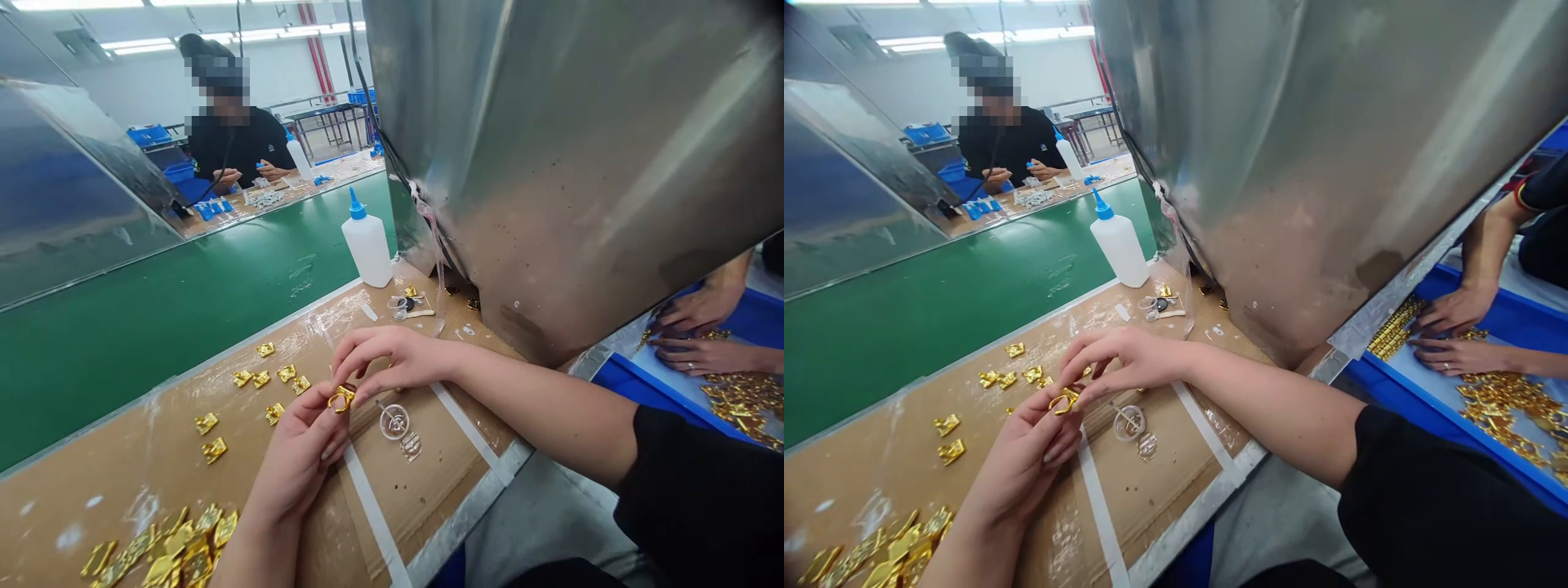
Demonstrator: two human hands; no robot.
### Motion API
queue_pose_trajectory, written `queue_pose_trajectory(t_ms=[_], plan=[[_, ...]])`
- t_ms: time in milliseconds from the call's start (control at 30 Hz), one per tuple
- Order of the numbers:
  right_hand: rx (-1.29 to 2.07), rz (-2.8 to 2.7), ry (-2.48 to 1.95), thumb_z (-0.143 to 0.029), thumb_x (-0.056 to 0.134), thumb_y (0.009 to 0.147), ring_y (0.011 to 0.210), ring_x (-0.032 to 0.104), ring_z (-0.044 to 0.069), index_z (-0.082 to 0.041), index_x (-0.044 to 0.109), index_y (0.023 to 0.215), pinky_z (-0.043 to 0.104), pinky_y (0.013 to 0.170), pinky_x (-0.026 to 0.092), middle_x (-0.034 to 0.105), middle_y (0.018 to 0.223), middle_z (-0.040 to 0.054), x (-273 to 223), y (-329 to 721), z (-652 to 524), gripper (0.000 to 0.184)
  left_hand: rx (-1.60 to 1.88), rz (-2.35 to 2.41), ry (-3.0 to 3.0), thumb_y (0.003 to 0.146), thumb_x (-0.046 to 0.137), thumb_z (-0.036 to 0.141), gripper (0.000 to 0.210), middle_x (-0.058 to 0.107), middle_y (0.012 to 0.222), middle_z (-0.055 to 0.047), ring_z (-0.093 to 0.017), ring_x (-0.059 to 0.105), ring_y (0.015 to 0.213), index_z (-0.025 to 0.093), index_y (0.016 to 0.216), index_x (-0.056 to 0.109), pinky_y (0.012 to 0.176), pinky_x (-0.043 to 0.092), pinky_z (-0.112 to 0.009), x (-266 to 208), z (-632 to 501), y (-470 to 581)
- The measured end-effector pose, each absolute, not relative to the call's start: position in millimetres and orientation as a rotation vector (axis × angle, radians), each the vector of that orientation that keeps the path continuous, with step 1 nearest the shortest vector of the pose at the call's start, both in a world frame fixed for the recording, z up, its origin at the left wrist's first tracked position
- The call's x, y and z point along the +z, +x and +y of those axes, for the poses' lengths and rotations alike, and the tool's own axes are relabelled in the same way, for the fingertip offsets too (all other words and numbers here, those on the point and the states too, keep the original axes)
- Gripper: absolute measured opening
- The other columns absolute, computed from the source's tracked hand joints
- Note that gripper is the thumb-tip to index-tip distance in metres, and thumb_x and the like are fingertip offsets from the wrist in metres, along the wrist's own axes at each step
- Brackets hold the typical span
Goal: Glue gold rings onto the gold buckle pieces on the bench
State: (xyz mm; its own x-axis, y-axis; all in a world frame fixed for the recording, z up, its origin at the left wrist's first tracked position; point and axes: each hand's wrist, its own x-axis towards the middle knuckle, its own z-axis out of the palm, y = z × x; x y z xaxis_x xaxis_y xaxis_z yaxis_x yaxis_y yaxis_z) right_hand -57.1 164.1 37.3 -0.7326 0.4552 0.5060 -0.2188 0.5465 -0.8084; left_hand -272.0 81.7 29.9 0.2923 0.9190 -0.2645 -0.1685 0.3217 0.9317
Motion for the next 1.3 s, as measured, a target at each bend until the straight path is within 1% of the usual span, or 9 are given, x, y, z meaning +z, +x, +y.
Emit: queue_pose_trajectory(t_ms=[167, 300, 433, 567, 700, 833, 967, 1100, 1300], plan=[[1.102, -2.141, -0.164, -0.026, 0.077, 0.092, 0.109, 0.063, 0.017, -0.023, 0.076, 0.110, 0.033, 0.098, 0.053, 0.068, 0.116, 0.0055, 38, -57, 167, 0.019, 0.860, 1.002, 0.977, 0.084, 0.084, 0.045, 0.032, 0.038, 0.059, 0.009, -0.003, 0.023, 0.046, 0.020, 0.096, 0.067, 0.043, 0.020, -0.014, 30, 81, -272], [1.060, -2.183, -0.167, -0.026, 0.078, 0.091, 0.104, 0.063, 0.017, -0.023, 0.076, 0.109, 0.030, 0.093, 0.052, 0.067, 0.109, 0.0047, 36, -56, 168, 0.019, 0.833, 0.981, 0.965, 0.087, 0.082, 0.044, 0.029, 0.040, 0.062, 0.008, -0.003, 0.021, 0.047, 0.021, 0.098, 0.068, 0.043, 0.019, -0.014, 29, 80, -273], [1.015, -2.176, -0.120, -0.026, 0.075, 0.093, 0.098, 0.062, 0.016, -0.021, 0.075, 0.112, 0.029, 0.088, 0.052, 0.064, 0.104, 0.0045, 30, -57, 169, 0.019, 0.842, 0.957, 0.935, 0.083, 0.086, 0.043, 0.031, 0.039, 0.065, 0.007, -0.003, 0.017, 0.050, 0.021, 0.099, 0.071, 0.044, 0.019, -0.013, 29, 80, -271], [1.068, -2.139, -0.114, -0.027, 0.076, 0.092, 0.096, 0.062, 0.016, -0.022, 0.075, 0.111, 0.029, 0.088, 0.053, 0.063, 0.102, 0.0039, 28, -60, 168, 0.019, 0.881, 0.971, 0.944, 0.077, 0.091, 0.043, 0.037, 0.050, 0.073, 0.003, -0.005, 0.028, 0.055, 0.022, 0.104, 0.076, 0.049, 0.029, -0.014, 32, 79, -270], [1.059, -2.111, -0.087, -0.027, 0.076, 0.092, 0.100, 0.063, 0.016, -0.021, 0.075, 0.110, 0.029, 0.090, 0.054, 0.065, 0.106, 0.0049, 34, -59, 166, 0.019, 0.945, 1.057, 0.956, 0.077, 0.091, 0.040, 0.034, 0.057, 0.079, 0.001, -0.007, 0.038, 0.062, 0.025, 0.103, 0.077, 0.057, 0.038, -0.016, 32, 76, -267], [1.025, -2.100, -0.016, -0.023, 0.074, 0.094, 0.105, 0.062, 0.017, -0.018, 0.074, 0.111, 0.030, 0.094, 0.054, 0.063, 0.114, 0.0076, 42, -56, 163, 0.018, 0.987, 1.007, 0.933, 0.079, 0.089, 0.045, 0.031, 0.058, 0.085, 0.000, -0.006, 0.039, 0.062, 0.023, 0.096, 0.077, 0.056, 0.039, -0.015, 29, 73, -264], [0.980, -2.130, -0.017, -0.019, 0.071, 0.095, 0.111, 0.062, 0.018, -0.014, 0.073, 0.113, 0.033, 0.099, 0.054, 0.062, 0.117, 0.0106, 42, -57, 161, 0.019, 1.062, 0.955, 0.944, 0.080, 0.088, 0.043, 0.027, 0.060, 0.081, -0.001, -0.005, 0.041, 0.059, 0.022, 0.094, 0.079, 0.053, 0.039, -0.013, 23, 75, -265], [0.977, -2.122, -0.041, -0.022, 0.071, 0.096, 0.120, 0.060, 0.019, -0.015, 0.070, 0.122, 0.034, 0.104, 0.052, 0.060, 0.126, 0.0122, 39, -58, 159, 0.027, 1.187, 0.965, 0.989, 0.078, 0.090, 0.043, 0.029, 0.066, 0.082, -0.002, -0.006, 0.048, 0.060, 0.022, 0.095, 0.081, 0.053, 0.044, -0.013, 18, 79, -268], [1.033, -2.099, -0.065, -0.024, 0.075, 0.094, 0.125, 0.058, 0.019, -0.018, 0.066, 0.131, 0.028, 0.097, 0.055, 0.058, 0.131, 0.0106, 38, -57, 156, 0.039, 1.314, 0.967, 1.107, 0.083, 0.087, 0.042, 0.026, 0.071, 0.083, -0.004, -0.010, 0.062, 0.072, 0.021, 0.097, 0.081, 0.065, 0.053, -0.016, 22, 78, -265]])
